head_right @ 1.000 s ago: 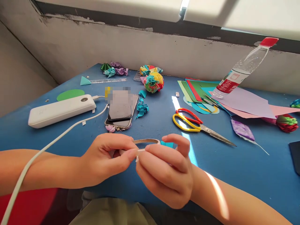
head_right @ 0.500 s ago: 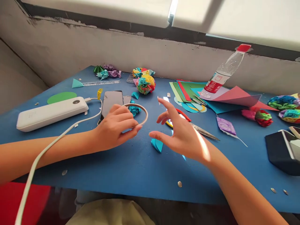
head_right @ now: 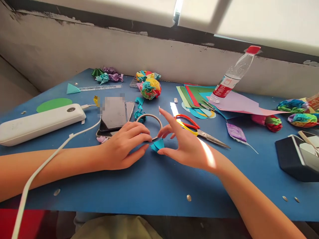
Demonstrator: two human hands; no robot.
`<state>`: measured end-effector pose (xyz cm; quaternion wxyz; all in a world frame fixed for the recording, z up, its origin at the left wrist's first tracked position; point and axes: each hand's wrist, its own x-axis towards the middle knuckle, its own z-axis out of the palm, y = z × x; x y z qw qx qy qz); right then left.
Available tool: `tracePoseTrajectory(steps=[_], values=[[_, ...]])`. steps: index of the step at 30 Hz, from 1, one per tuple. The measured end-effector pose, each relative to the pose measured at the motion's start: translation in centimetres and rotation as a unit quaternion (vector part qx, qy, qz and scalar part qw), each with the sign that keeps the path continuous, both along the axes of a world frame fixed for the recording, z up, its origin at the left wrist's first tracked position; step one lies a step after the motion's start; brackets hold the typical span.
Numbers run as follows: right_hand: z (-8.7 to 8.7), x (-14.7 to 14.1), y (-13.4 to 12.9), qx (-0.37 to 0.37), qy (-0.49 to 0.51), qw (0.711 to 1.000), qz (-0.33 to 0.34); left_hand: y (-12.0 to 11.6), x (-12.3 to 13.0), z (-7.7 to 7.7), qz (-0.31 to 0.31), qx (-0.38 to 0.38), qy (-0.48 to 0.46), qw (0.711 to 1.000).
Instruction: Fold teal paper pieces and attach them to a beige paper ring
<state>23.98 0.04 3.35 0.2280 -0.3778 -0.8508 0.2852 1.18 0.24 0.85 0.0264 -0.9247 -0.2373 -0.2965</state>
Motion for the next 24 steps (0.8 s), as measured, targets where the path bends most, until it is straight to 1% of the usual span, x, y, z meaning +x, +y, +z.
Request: tracePoseTrajectory(steps=[3,5,9,12,15,19,24], values=[[-0.4,-0.6,-0.1,-0.021,0.082,0.996,0.004,-0.1,-0.2,0.3,-0.013,0.013,-0.030,0.999],[-1.0,-1.2,-0.2,-0.048,0.131,0.990,0.010,-0.1,-0.4,0.3,-0.020,0.020,-0.031,0.999],[-2.2,-2.0,-0.2,-0.104,0.197,0.974,0.029,0.2,-0.5,0.0,-0.023,-0.013,-0.019,0.999],[-2.6,-2.2,0.0,-0.136,0.203,0.969,0.027,0.4,-0.5,-0.5,-0.037,-0.032,-0.004,0.999],[-2.8,-2.0,0.3,-0.151,0.205,0.967,0.029,0.4,-0.6,-0.8,-0.048,-0.042,0.004,0.998],[-2.8,-1.8,0.6,-0.166,0.200,0.964,0.046,0.1,-0.7,-0.6,-0.041,-0.056,0.022,0.997],[-2.7,-1.5,0.9,-0.162,0.174,0.970,0.050,-0.2,-0.3,-0.3,-0.025,-0.067,0.064,0.995]])
